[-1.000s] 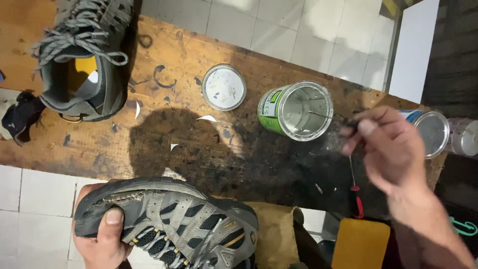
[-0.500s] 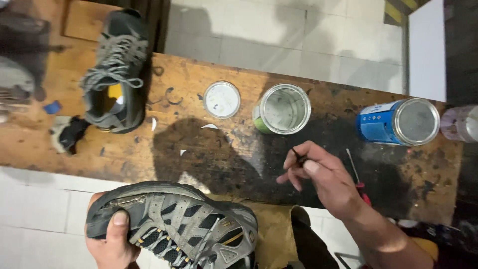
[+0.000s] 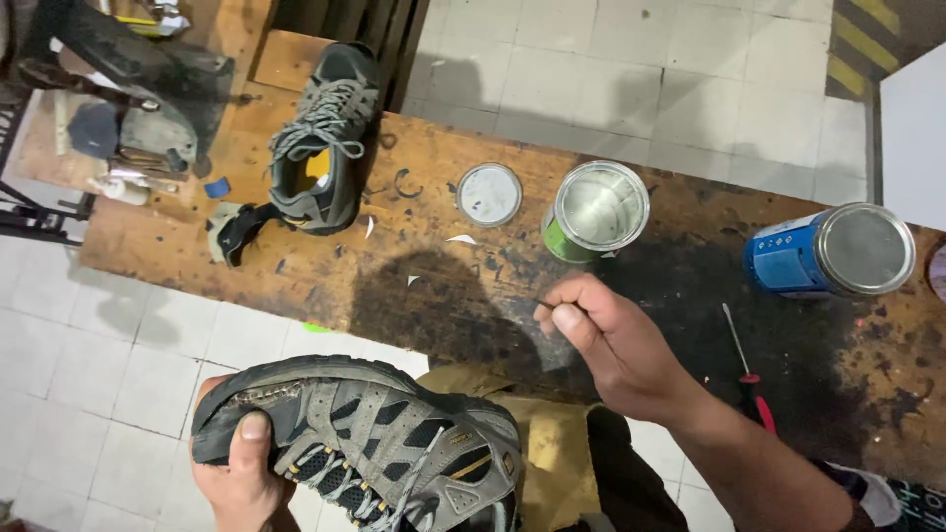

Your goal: Applying adhesive to the detached toe area of a hiking shoe using a small brush at a workbench.

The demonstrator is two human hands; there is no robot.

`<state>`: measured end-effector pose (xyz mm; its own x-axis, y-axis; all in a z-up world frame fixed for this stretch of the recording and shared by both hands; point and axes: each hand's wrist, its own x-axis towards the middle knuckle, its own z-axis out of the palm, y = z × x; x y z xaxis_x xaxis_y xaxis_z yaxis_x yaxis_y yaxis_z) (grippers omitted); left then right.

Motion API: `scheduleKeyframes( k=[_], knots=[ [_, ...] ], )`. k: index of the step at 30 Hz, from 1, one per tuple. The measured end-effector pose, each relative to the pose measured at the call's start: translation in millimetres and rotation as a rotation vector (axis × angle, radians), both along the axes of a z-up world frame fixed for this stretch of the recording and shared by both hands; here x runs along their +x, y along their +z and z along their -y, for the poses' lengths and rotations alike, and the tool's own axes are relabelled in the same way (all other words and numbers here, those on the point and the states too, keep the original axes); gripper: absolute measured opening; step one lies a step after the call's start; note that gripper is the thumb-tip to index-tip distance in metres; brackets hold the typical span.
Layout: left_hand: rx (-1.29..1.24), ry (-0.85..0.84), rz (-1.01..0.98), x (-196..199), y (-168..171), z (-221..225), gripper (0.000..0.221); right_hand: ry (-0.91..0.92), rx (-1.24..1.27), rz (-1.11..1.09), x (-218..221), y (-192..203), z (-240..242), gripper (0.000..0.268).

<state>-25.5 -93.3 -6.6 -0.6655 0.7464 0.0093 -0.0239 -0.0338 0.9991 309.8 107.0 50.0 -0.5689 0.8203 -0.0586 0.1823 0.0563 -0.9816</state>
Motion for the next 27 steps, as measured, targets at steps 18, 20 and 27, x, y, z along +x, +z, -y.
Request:
scheduleKeyframes(
  k=[18, 20, 27],
  knots=[
    [0.026, -0.053, 0.032, 1, 18, 4, 0.044, -0.167, 0.139, -0.099, -2, -3, 14, 0.017],
    [0.017, -0.059, 0.011, 2, 21, 3, 0.043, -0.165, 0.169, -0.078, -2, 0, 12, 0.017],
    [0.051, -0.070, 0.017, 1, 22, 1, 0.041, -0.074, 0.136, -0.202, -1, -13, 12, 0.016]
  ],
)
